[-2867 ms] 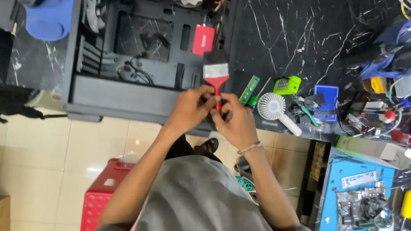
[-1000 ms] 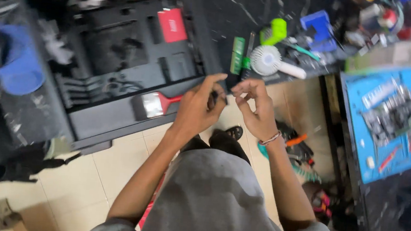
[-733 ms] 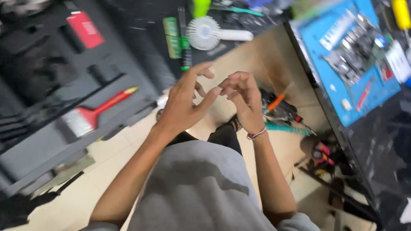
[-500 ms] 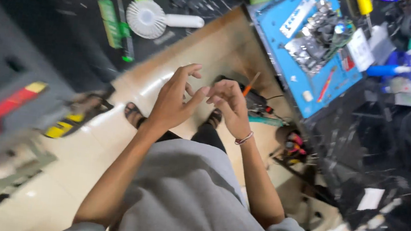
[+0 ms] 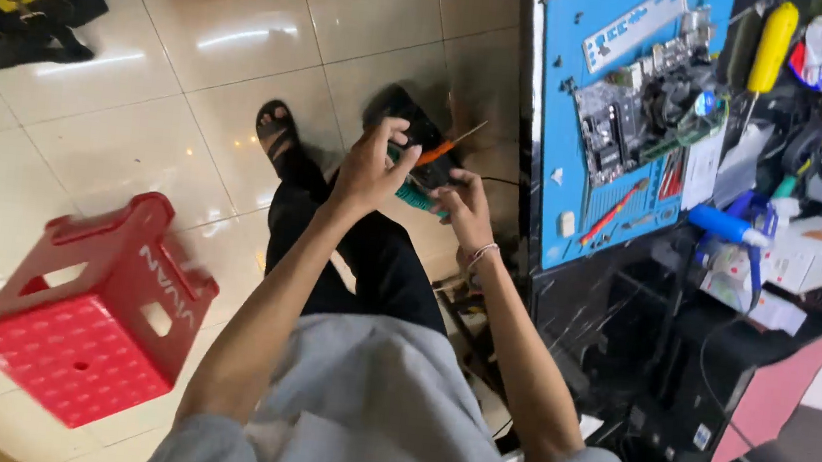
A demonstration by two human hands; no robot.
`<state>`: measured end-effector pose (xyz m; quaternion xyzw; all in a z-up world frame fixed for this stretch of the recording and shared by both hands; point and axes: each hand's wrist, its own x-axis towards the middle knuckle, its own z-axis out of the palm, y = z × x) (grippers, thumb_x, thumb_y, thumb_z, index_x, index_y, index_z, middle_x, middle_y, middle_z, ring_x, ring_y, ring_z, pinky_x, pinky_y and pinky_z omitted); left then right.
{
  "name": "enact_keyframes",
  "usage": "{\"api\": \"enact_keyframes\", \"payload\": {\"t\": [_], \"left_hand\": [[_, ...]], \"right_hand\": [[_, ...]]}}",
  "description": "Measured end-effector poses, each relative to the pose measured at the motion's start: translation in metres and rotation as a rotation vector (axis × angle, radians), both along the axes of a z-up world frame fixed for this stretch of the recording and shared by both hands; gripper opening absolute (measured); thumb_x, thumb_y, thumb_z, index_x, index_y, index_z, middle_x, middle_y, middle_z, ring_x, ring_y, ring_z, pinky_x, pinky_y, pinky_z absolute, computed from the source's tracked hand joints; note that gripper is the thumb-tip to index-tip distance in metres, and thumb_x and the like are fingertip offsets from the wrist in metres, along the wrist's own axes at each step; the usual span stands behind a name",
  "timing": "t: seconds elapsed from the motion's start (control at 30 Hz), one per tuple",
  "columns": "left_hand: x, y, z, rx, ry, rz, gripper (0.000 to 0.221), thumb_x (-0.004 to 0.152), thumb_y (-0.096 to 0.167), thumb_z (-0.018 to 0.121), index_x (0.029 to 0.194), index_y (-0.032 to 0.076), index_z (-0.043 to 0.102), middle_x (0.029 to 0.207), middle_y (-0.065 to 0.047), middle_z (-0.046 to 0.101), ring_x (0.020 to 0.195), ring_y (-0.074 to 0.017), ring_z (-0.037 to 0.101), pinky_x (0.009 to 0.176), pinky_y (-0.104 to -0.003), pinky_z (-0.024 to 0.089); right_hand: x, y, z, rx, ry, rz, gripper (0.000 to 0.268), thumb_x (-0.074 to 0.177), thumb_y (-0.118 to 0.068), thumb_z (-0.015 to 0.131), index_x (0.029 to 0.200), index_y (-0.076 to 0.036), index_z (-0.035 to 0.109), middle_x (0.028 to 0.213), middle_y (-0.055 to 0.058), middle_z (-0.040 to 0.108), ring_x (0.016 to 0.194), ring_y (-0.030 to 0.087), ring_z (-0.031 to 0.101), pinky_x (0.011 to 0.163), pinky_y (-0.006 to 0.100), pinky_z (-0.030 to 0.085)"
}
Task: Cleaning the interior of a computer case using a brush and an air blower to remove dust from components.
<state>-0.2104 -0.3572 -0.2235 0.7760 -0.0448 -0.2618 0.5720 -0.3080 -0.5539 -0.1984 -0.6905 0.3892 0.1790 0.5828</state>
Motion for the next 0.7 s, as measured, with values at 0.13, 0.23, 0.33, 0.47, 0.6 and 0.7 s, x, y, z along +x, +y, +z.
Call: {"api": "enact_keyframes", "payload": {"t": [0.13,0.23,0.33,0.47,0.6,0.7], "left_hand": [[-0.023,-0.019,-0.095,0.072,0.085,-0.01,0.049,0.103,0.044,0.068,0.14,0.015,0.056,0.122,-0.011,0.073,0.09,-0.0343,0.079,0.074,-0.05,0.065],[-0.037,-0.028,-0.144,0.102,0.17,0.009,0.044,0.103,0.037,0.066,0.138,0.011,0.058,0.121,-0.015,0.073,0.095,-0.0398,0.078,0.077,-0.056,0.063],[-0.06,-0.04,-0.178,0.135,0.208,0.014,0.048,0.102,0.045,0.066,0.138,0.016,0.056,0.122,-0.011,0.072,0.107,-0.0383,0.076,0.086,-0.056,0.062],[-0.073,-0.054,-0.196,0.129,0.357,-0.023,0.048,0.1,0.034,0.063,0.137,0.005,0.057,0.126,-0.024,0.071,0.109,-0.0471,0.073,0.085,-0.062,0.06],[-0.073,-0.062,-0.205,0.125,0.387,-0.034,0.046,0.1,0.035,0.063,0.134,0.004,0.059,0.125,-0.024,0.07,0.113,-0.0479,0.072,0.086,-0.062,0.06],[-0.082,-0.059,-0.205,0.163,0.41,-0.063,0.047,0.099,0.038,0.062,0.132,0.005,0.059,0.124,-0.022,0.071,0.112,-0.0455,0.073,0.086,-0.06,0.061]], "right_hand": [[-0.007,-0.036,-0.12,-0.092,0.166,-0.075,0.068,0.093,-0.024,0.074,0.15,-0.002,0.044,0.106,0.017,0.082,0.084,0.027,0.082,0.07,0.041,0.066],[0.001,-0.049,-0.182,-0.259,0.188,-0.149,0.059,0.094,-0.023,0.075,0.143,-0.014,0.043,0.118,0.013,0.078,0.104,0.031,0.08,0.087,0.049,0.067],[-0.007,-0.061,-0.213,-0.16,0.294,-0.206,0.12,0.094,-0.051,0.085,0.172,-0.014,0.002,0.161,0.025,0.05,0.137,0.046,0.06,0.111,0.071,0.05],[0.021,-0.038,-0.181,-0.161,0.254,-0.112,0.083,0.101,-0.05,0.077,0.151,-0.007,0.027,0.142,0.02,0.055,0.139,0.05,0.056,0.112,0.075,0.045],[0.012,-0.065,-0.234,-0.169,0.055,-0.21,0.039,0.103,-0.017,0.077,0.139,-0.011,0.063,0.097,-0.006,0.041,0.097,0.019,0.067,0.114,0.044,0.059],[-0.007,-0.083,-0.257,-0.369,-0.027,0.014,0.032,0.11,-0.041,0.062,0.132,-0.018,0.063,0.09,-0.011,0.032,0.084,0.004,0.054,0.093,0.031,0.058]]}}
